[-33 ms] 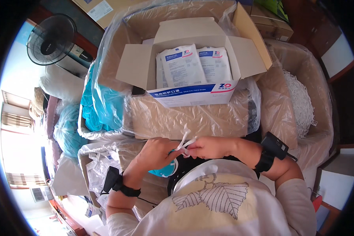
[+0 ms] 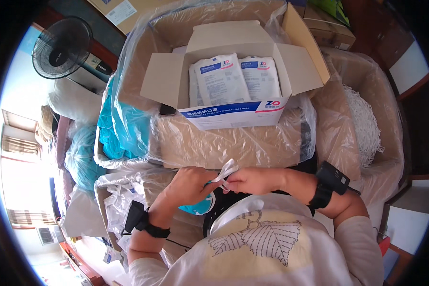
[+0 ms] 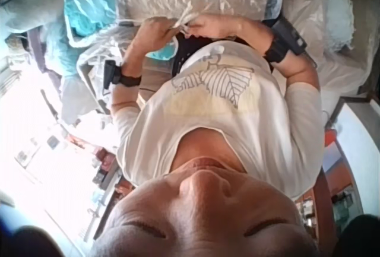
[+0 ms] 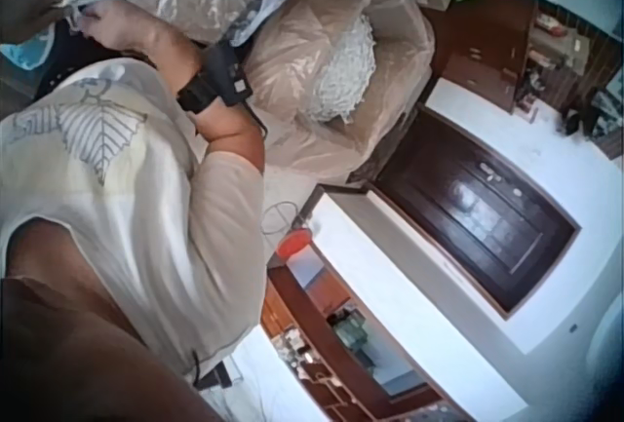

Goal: Removing medical face masks from packaging and sorting them into boxes.

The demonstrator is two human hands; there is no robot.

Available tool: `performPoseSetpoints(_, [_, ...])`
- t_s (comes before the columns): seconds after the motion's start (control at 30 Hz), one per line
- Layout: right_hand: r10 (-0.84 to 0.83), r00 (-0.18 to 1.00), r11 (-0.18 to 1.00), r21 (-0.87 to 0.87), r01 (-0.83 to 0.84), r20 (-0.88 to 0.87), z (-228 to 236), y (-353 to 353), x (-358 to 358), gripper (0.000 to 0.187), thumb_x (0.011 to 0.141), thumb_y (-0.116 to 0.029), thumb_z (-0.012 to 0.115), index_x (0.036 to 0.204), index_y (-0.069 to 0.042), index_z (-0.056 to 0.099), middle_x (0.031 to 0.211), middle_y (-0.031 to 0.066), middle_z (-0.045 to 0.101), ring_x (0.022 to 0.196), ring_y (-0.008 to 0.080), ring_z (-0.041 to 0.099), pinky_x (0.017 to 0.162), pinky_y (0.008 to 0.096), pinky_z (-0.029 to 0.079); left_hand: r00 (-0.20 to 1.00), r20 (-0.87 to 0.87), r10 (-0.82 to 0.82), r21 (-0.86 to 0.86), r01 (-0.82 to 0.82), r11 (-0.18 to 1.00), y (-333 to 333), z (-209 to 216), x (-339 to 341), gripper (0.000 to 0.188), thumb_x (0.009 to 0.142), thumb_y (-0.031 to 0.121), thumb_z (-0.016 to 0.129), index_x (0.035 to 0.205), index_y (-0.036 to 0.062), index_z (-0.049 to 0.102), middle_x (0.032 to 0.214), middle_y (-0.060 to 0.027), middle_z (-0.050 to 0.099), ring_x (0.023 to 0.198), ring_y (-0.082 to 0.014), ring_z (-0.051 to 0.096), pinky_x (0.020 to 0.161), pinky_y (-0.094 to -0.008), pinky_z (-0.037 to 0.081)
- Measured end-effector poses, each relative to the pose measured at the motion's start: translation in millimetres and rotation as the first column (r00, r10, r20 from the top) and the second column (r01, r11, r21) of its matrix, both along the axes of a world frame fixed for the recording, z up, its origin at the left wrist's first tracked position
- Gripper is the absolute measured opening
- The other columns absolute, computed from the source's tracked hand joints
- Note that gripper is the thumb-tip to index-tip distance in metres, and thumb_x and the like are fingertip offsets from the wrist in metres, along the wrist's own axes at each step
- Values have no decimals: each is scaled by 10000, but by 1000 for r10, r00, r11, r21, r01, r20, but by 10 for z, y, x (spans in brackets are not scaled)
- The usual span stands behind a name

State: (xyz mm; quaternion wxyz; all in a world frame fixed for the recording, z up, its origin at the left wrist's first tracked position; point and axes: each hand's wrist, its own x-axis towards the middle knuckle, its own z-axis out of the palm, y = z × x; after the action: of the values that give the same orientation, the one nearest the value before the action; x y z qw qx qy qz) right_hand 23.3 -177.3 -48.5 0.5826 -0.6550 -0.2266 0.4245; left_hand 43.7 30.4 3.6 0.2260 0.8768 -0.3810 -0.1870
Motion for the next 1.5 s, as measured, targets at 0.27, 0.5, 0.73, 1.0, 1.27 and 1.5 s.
performPoseSetpoints(0.27, [231,941,969,-145,-199,249,478,-529,-270,269,909,-228,407,808,-8,525,804,185,569,781,355,551,699,410,422,873,-462,-155,-138,102,985,249,15,-201,262,856,270,544,710,53,555,586,-158,489,597,-348,514,514,-419,381])
performPoseSetpoints(0.5, [175,982,969,-164,-184,-65,639,-1328,-552,285,933,-257,390,848,-26,532,737,67,531,726,209,537,647,334,436,884,-462,-80,-214,-23,977,555,33,-333,121,788,160,600,799,39,592,638,-96,560,595,-265,563,545,-344,439])
performPoseSetpoints(0.73, [-528,451,822,-299,485,-720,-761,-920,-600,135,881,-132,479,906,-19,549,800,44,539,699,113,519,677,238,471,545,-711,445,-231,-779,583,547,-289,-168,386,930,353,413,982,8,578,788,-45,606,687,-87,548,621,-227,440])
performPoseSetpoints(1.0, [-507,849,754,-555,352,-151,-1897,-237,-566,540,855,-360,531,1250,-3,445,1198,163,516,1107,283,490,915,378,397,500,-762,410,-415,-865,283,273,-550,-35,516,950,416,320,1256,17,433,1000,-60,550,895,-109,518,780,-237,427])
performPoseSetpoints(1.27, [-356,926,855,356,376,-124,-342,341,-443,446,894,-357,512,1120,28,520,930,83,595,871,107,517,778,259,424,401,-607,686,-569,-822,-24,-69,-688,0,382,940,331,410,1143,9,449,966,-64,522,869,-122,484,754,-254,398])
performPoseSetpoints(1.5, [-772,530,466,254,847,-350,-362,483,-186,284,923,-255,482,1058,-9,526,850,-33,515,751,38,424,672,194,375,291,-696,657,-503,-850,-156,-368,-961,-207,432,944,356,393,1239,42,362,1022,-65,492,913,-148,475,815,-270,395])
